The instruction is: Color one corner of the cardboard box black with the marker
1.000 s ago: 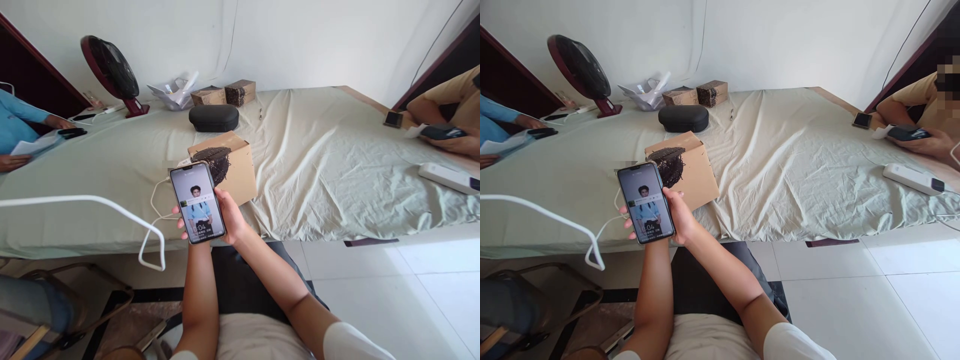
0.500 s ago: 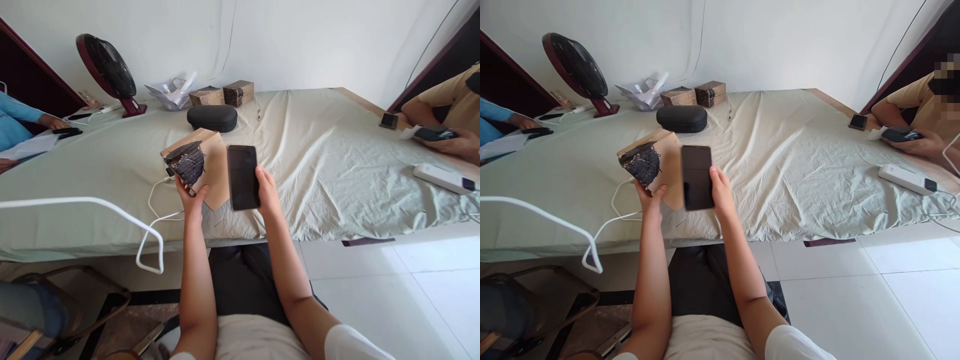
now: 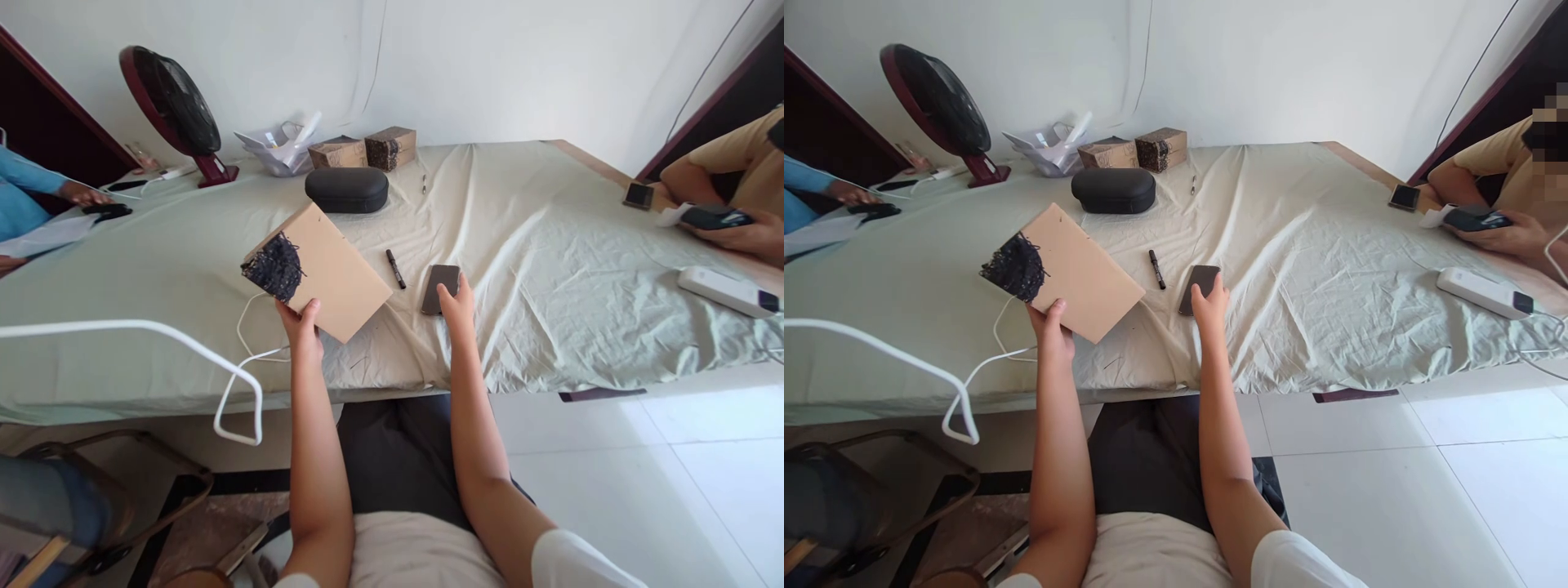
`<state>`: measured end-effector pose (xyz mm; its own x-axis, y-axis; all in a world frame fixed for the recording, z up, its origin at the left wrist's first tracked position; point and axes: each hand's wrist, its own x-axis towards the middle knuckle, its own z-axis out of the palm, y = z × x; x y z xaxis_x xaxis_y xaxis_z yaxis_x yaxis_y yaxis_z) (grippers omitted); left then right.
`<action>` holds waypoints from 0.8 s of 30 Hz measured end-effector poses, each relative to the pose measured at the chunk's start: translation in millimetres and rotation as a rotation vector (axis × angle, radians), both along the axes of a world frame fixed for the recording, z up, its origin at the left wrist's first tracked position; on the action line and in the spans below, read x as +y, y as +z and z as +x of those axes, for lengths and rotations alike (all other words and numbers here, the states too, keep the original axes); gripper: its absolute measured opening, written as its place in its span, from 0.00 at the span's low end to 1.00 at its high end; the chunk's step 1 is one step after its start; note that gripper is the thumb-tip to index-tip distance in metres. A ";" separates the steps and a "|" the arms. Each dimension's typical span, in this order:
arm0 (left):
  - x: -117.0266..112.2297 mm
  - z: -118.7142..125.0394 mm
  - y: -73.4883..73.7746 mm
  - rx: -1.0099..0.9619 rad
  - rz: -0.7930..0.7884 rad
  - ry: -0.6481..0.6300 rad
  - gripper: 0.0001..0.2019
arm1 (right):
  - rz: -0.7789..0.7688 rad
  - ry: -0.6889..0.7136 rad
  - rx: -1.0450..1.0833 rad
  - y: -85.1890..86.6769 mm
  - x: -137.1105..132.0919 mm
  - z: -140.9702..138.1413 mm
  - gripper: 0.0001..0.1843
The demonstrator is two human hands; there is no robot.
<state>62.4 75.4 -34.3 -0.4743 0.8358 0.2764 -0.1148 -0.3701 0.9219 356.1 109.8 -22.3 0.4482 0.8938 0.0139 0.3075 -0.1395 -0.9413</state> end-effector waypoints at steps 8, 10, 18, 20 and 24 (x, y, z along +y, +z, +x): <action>-4.0 15.8 -2.3 -0.126 -0.058 -0.192 0.49 | 0.218 0.873 0.306 18.2 -17.3 -7.8 0.76; -7.2 20.7 -2.6 -0.104 -0.063 -0.223 0.50 | 0.339 0.953 0.434 21.6 -21.4 -20.8 0.84; -13.1 15.7 1.4 -0.009 0.004 -0.199 0.51 | 0.473 0.945 0.399 38.5 -31.7 -23.1 0.76; -11.7 11.3 4.3 -0.001 0.038 -0.138 0.48 | 0.257 0.948 0.223 39.7 -31.6 -16.4 0.62; -9.8 1.8 10.2 -0.002 0.079 -0.038 0.46 | -0.371 0.607 -0.430 37.9 -28.6 -12.9 0.54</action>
<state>64.2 65.6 -24.2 -0.4433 0.8287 0.3416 -0.1316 -0.4371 0.8897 343.2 81.2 15.6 -0.0908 0.9588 -0.2692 0.7516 -0.1114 -0.6502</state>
